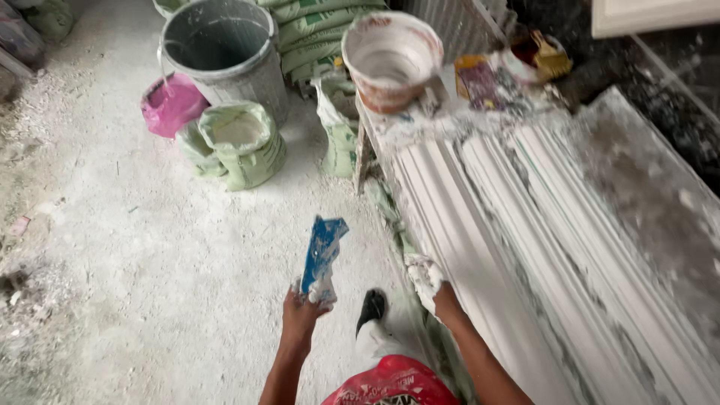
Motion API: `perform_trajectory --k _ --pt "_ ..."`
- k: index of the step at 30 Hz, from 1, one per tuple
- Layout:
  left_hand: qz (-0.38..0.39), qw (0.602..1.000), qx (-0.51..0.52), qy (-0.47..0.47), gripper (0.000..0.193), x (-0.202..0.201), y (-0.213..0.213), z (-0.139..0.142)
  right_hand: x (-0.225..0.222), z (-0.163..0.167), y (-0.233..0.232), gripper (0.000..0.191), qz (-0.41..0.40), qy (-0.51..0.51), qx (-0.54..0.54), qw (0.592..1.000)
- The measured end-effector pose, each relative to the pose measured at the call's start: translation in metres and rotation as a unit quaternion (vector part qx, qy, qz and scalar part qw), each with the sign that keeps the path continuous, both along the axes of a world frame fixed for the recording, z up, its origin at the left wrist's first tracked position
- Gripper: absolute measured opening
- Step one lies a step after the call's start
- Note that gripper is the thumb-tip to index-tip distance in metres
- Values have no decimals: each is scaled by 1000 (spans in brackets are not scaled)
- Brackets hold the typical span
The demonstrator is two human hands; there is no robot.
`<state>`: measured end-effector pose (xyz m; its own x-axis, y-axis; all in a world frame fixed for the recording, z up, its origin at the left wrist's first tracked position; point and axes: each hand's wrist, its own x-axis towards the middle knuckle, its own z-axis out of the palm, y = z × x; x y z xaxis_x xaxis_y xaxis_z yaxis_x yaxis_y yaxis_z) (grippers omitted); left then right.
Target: The person applies white compound to long white moldings using a blue plastic scraper, then smooths and cleans the surface with a cloth and a small metal tool. The person works on multiple moldings laid on a workbench, repeatedly applying and smoothing the compound.
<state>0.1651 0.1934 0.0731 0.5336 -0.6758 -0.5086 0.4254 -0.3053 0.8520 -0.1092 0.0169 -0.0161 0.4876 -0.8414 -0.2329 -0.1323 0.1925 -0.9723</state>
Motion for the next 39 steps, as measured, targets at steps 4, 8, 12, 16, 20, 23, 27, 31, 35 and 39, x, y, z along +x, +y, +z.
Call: perform_trajectory --k 4,8,12,16,20,23,27,31,35,39 --pt "-20 996 81 -33 42 38 -77 14 81 27 -143 25 71 175 -146 971" --pt "-28 995 79 -56 41 73 -128 10 155 41 -262 22 150 419 -244 862" --pt "-41 992 114 -39 40 104 -169 -20 211 43 -330 24 218 514 -272 784" --pt "-95 987 122 -49 34 145 -213 -53 242 39 -365 32 197 588 -136 773" --pt "-154 982 89 -70 38 196 -270 -65 250 39 -379 29 190 602 -133 764" --pt "-225 965 95 -93 37 236 -298 -53 249 42 -381 27 201 624 -138 743" --pt "-269 960 54 -56 35 280 -345 -27 244 46 -376 24 213 635 -184 719" --pt "-321 941 77 -69 40 305 -381 -16 233 43 -367 22 222 630 -269 694" --pt "-363 924 68 -97 36 311 -394 -32 223 35 -352 22 216 609 -391 655" --pt "-367 929 40 9 42 307 -401 -63 223 34 -335 21 194 585 -486 619"
